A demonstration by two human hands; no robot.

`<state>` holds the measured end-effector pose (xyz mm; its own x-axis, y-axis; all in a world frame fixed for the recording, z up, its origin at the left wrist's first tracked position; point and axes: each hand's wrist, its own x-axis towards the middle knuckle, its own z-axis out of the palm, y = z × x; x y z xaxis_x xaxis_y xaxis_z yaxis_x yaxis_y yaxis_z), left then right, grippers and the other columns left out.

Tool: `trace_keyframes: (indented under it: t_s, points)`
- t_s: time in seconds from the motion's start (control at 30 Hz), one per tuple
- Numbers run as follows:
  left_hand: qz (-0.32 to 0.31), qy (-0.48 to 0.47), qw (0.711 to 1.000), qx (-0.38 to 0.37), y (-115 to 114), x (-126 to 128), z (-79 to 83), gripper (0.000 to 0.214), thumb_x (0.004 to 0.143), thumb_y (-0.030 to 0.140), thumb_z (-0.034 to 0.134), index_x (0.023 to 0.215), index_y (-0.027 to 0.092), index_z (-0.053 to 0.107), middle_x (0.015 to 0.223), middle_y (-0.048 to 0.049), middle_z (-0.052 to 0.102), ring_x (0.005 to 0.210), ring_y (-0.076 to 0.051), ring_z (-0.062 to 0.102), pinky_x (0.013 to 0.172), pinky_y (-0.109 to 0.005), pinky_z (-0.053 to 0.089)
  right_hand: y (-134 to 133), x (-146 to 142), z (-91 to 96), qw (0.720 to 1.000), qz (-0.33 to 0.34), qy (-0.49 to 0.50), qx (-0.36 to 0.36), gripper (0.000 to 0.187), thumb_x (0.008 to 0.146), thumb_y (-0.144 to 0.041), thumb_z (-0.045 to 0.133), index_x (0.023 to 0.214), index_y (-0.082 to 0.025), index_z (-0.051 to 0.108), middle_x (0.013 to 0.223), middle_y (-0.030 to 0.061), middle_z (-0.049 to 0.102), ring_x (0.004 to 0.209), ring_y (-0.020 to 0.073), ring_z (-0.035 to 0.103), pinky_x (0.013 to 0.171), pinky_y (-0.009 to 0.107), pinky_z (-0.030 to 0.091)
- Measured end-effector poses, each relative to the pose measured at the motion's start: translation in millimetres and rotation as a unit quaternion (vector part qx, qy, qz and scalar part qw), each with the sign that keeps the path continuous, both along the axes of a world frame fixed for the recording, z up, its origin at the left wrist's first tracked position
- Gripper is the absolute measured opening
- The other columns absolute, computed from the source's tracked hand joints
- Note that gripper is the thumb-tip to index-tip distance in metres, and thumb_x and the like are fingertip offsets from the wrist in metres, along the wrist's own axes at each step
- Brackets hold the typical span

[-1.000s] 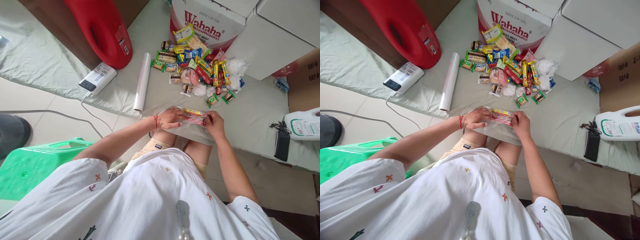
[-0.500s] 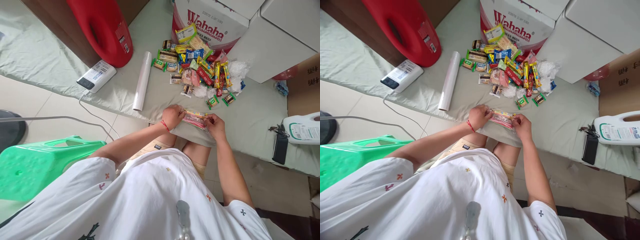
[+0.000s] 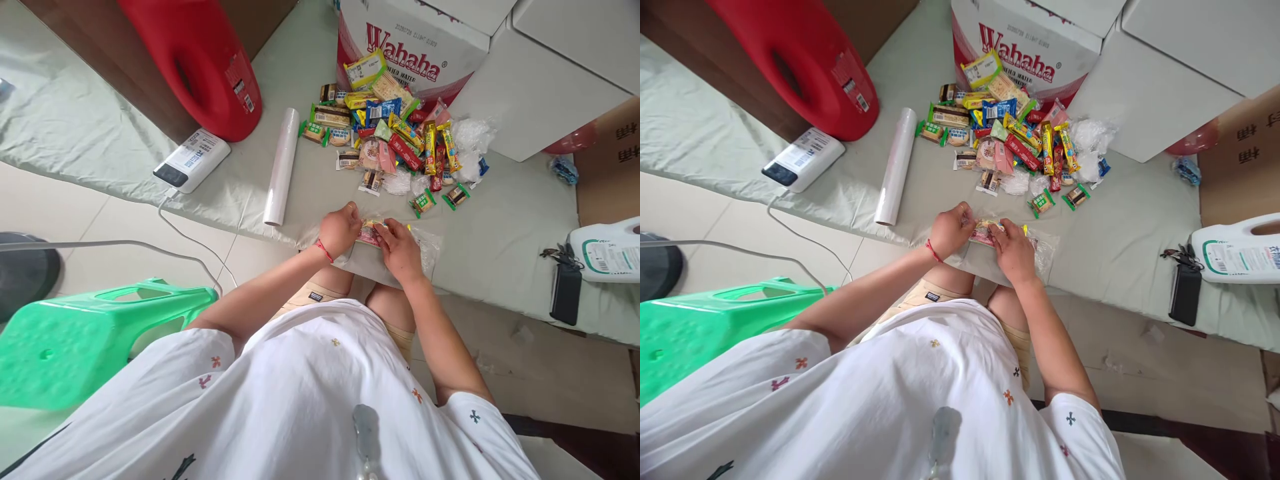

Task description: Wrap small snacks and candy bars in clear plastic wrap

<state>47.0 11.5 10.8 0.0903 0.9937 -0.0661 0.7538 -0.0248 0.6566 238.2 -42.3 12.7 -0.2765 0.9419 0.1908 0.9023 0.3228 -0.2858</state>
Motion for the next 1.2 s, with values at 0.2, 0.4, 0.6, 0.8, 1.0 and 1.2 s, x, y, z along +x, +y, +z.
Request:
trace_keyframes:
  t_s: [0.2,0.4,0.6,0.8,1.0,1.2]
  points:
    - [0.031,-0.158,0.985,-0.057,-6.3,20.2,10.5,0.012,0.092,0.027,0.057,0.09,0.018,0.065,0.079,-0.0022,0.07,0.074,-0.017,0.063,0.069,-0.028,0.046,6.2,0.3,-19.0,0.997,-0.009,0.071,-0.011,0.039,0.102,-0.027,0.047,0.133,-0.027,0.071,0.141,0.0101,0.063,0.122,0.0267,0.06,0.106,0.045,0.05]
    - [-0.13,0.018,0.987,0.093,-44.2,43.4,-10.8,0.029,0.102,0.021,0.045,0.12,0.016,0.067,0.12,-0.0136,0.068,0.115,-0.027,0.06,0.089,-0.036,0.052,7.7,5.9,-15.7,0.975,-0.047,0.208,-0.059,0.055,0.093,-0.028,0.054,0.147,-0.019,0.052,0.137,0.0148,0.065,0.108,0.0253,0.066,0.098,0.046,0.056]
    - [-0.211,0.129,0.953,0.176,-55.3,40.8,-31.7,0.044,0.105,0.02,0.037,0.146,0.015,0.053,0.133,-0.0162,0.063,0.119,-0.028,0.056,0.092,-0.038,0.052,-3.6,54.0,-2.5,0.956,-0.219,0.183,0.071,0.049,0.096,-0.048,0.052,0.137,-0.02,0.056,0.144,0.0186,0.055,0.113,0.0276,0.062,0.097,0.048,0.051]
    - [-0.208,0.122,0.96,0.141,-42.7,42.6,-17.1,0.056,0.104,0.026,0.042,0.158,0.012,0.041,0.134,-0.0168,0.062,0.123,-0.029,0.056,0.093,-0.037,0.052,-19.3,86.6,-19.5,0.936,-0.338,0.093,-0.034,0.069,0.079,-0.071,0.064,0.115,-0.012,0.065,0.093,0.0125,0.066,0.1,0.033,0.06,0.102,0.056,0.042]
    - [-0.234,0.133,0.953,0.136,-37.9,40.3,-16.3,0.055,0.105,0.028,0.039,0.157,0.013,0.045,0.134,-0.0177,0.062,0.122,-0.03,0.056,0.09,-0.038,0.051,-17.6,92.5,-20.0,0.881,-0.346,0.321,-0.025,0.04,0.084,-0.058,0.062,0.091,-0.018,0.067,0.095,0.0058,0.063,0.082,0.0187,0.06,0.078,0.035,0.053]
    - [-0.226,0.122,0.953,0.16,-38.8,38.8,-24.5,0.055,0.105,0.03,0.041,0.157,0.014,0.045,0.131,-0.0172,0.063,0.12,-0.029,0.057,0.095,-0.039,0.049,-25.4,82.7,-2.7,0.948,-0.2,0.241,-0.066,0.093,0.076,-0.06,0.077,0.153,-0.02,0.043,0.153,0.0219,0.045,0.119,0.0295,0.061,0.09,0.046,0.057]
